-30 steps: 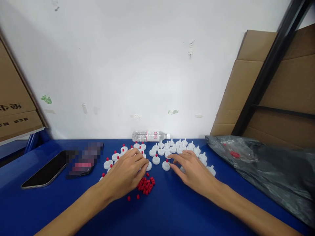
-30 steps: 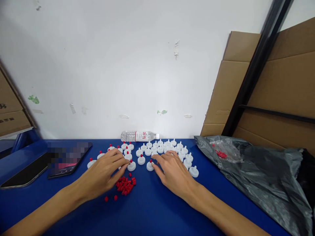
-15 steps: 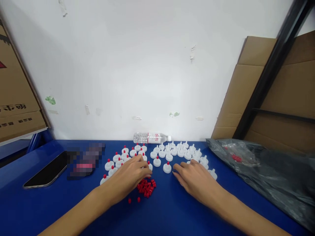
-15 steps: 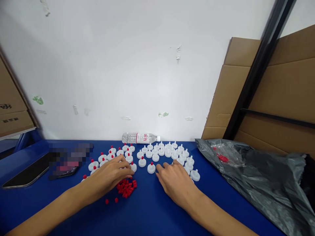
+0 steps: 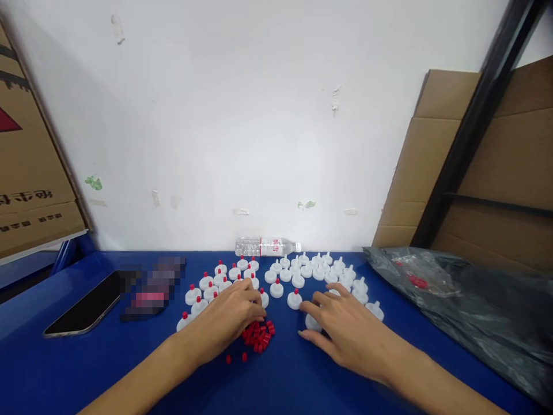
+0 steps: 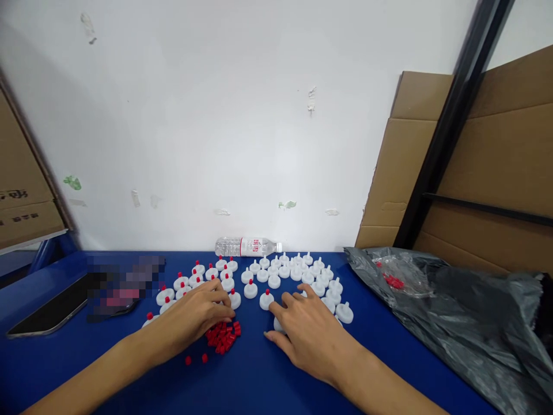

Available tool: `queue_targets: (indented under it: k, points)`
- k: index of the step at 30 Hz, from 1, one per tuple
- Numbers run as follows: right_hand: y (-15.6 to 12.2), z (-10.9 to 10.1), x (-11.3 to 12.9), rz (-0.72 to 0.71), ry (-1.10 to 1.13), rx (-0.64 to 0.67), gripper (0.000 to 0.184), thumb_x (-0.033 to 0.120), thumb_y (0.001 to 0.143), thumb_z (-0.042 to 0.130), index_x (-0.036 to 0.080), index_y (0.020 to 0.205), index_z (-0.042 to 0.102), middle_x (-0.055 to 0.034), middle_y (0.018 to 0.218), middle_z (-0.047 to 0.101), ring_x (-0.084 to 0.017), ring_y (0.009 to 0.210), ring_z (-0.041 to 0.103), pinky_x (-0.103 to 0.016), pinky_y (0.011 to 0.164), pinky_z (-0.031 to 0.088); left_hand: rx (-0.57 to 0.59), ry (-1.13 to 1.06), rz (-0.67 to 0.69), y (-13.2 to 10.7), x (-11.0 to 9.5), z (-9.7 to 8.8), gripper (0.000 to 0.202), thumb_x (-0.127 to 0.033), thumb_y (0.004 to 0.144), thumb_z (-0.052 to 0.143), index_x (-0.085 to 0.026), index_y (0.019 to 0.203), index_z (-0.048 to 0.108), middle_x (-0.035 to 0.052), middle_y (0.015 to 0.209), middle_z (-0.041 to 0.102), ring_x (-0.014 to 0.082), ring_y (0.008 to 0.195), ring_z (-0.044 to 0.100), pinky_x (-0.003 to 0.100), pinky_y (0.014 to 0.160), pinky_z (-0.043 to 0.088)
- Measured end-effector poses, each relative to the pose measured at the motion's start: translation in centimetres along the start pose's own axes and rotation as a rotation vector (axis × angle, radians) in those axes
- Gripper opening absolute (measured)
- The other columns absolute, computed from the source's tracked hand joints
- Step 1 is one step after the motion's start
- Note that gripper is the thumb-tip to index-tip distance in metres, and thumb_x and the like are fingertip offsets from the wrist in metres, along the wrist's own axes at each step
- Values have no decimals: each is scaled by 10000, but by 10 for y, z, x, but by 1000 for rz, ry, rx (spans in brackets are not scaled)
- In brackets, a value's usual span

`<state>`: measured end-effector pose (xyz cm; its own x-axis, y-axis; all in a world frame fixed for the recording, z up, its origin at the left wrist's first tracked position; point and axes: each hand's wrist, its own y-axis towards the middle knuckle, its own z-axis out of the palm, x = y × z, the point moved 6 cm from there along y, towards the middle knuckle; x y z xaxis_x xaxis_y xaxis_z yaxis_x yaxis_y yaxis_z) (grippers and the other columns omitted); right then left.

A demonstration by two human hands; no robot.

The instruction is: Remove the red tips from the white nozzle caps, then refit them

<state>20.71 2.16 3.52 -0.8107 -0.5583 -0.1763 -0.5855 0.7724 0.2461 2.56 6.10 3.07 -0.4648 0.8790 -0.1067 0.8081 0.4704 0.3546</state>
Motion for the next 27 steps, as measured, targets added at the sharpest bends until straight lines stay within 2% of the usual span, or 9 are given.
queue_targets:
  k: [5, 10, 14, 18, 21, 24, 27]
  points:
    - [1, 4, -1, -16, -36, 39, 82, 234, 980, 578, 214, 1041, 629, -56, 901, 666, -261, 805, 667, -448, 812, 495, 19, 47, -43, 1, 1, 2, 205, -138, 1019, 510, -188, 908, 675, 35, 895, 659, 202, 867, 518, 319, 730, 410]
    - [2, -1, 0, -10, 67, -50, 288, 137, 937, 604, 218, 1209, 557, -64, 1059, 630, -240, 875, 657, -373, 756, 500, 2, 84, -58, 2, 2, -1, 219, -184, 1048, 451, -178, 959, 651, 39, 905, 642, 208, 865, 517, 353, 774, 423]
    - [2, -1, 5, -32, 114, -44, 207, 137, 940, 581, 223, 1129, 570, -43, 1034, 632, -222, 822, 637, -358, 713, 484, 24, 44, -19, 0, -1, -1, 222, -155, 1043, 467, -190, 959, 670, 31, 898, 651, 198, 871, 520, 329, 748, 417]
    - [1, 1, 11, -90, 131, -47, 128, 153, 966, 543, 220, 1064, 591, -40, 1033, 643, -202, 815, 635, -362, 766, 478, 8, 54, 14, 1, -5, 0, 224, -137, 1029, 498, -221, 1069, 701, 39, 930, 660, 199, 892, 531, 304, 722, 412]
    - [1, 2, 13, -110, 145, -41, 118, 172, 981, 523, 219, 1049, 606, -38, 995, 656, -204, 819, 639, -368, 786, 470, 25, 74, 24, 1, -7, 4, 273, -84, 999, 518, -254, 1073, 717, 35, 959, 657, 194, 866, 535, 296, 719, 408]
    - [2, 2, 15, -113, 170, -45, 133, 180, 995, 503, 218, 1054, 616, -34, 959, 666, -206, 854, 648, -414, 900, 451, 57, 81, 16, 1, -7, 7, 351, -10, 956, 528, -276, 1081, 719, 31, 1014, 647, 190, 887, 541, 296, 743, 408]
    - [2, 2, 15, -107, 188, -42, 145, 180, 1002, 490, 217, 1059, 618, -27, 945, 669, -199, 860, 650, -464, 994, 411, 72, 57, 5, 0, -7, 8, 338, -14, 962, 521, -268, 1072, 715, 31, 997, 644, 191, 908, 547, 289, 743, 410]
